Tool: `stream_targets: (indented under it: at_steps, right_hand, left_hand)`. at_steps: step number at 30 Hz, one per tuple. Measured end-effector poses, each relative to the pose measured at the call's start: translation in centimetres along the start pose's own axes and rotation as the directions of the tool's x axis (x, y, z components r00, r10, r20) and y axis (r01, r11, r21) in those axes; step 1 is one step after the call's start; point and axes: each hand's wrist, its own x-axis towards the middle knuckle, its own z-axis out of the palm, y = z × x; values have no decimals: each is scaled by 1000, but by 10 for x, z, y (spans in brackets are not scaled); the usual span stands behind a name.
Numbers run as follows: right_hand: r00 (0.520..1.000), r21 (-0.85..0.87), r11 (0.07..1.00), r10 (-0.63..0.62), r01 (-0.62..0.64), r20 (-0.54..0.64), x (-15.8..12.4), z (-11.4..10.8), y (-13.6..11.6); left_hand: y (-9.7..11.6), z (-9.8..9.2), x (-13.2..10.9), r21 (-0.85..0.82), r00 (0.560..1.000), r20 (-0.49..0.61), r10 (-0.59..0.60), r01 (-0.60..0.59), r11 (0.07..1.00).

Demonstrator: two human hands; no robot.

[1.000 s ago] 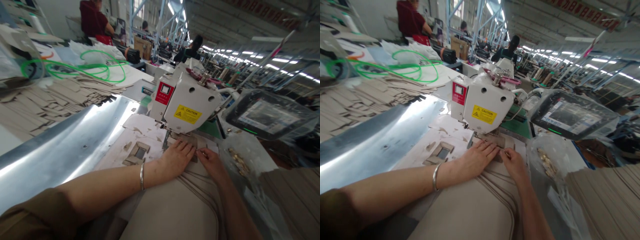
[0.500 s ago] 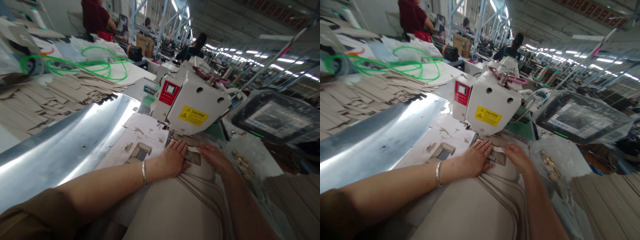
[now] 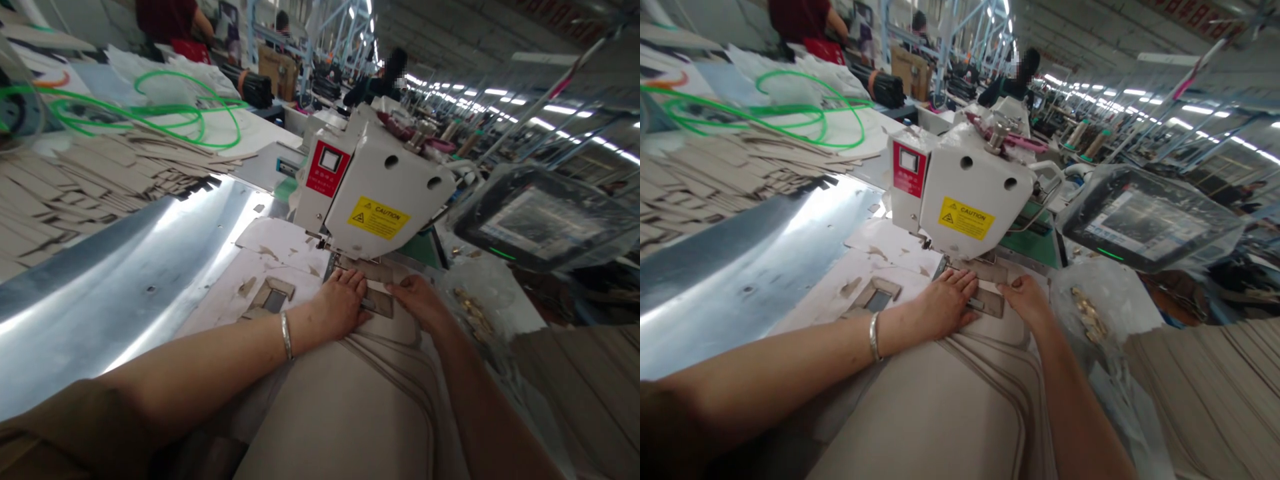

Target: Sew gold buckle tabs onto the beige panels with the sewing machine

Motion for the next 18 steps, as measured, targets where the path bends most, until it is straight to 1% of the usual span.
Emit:
stream_targets:
  at_steps: [2,6,7,9,12,14,16,18]
  right_hand:
    - [999,-15,1000,24,-23,26,0,-3,-2]
    - [977,50,989,132,-142,167,-2,-4,-7]
    - [971,63,985,149,-163,184,-2,-3,-7]
    - [973,64,986,141,-155,181,-1,-1,-6]
    - [989,6,995,94,-95,116,1,0,-5]
    - [993,-26,996,82,-80,86,2,-4,-9]
    - [992,21,995,97,-99,80,0,-10,-17]
    - [983,163,975,132,-152,125,-5,-17,-27]
  left_hand:
    - [1,-2,0,-10,1000,3,-5,5,1000]
    - [1,-2,-1,0,1000,-21,1,-1,1000]
    - [1,-1,-1,5,1000,-24,5,-5,1000]
    - [1,0,-1,10,999,-30,12,-12,1000]
    - [0,2,-1,7,999,-39,16,-16,1000]
    - [0,3,-1,3,999,-44,22,-22,1000]
    - [-1,3,-2,2,998,-50,30,-30,1000]
    - [0,2,-2,2,998,-55,30,-30,1000]
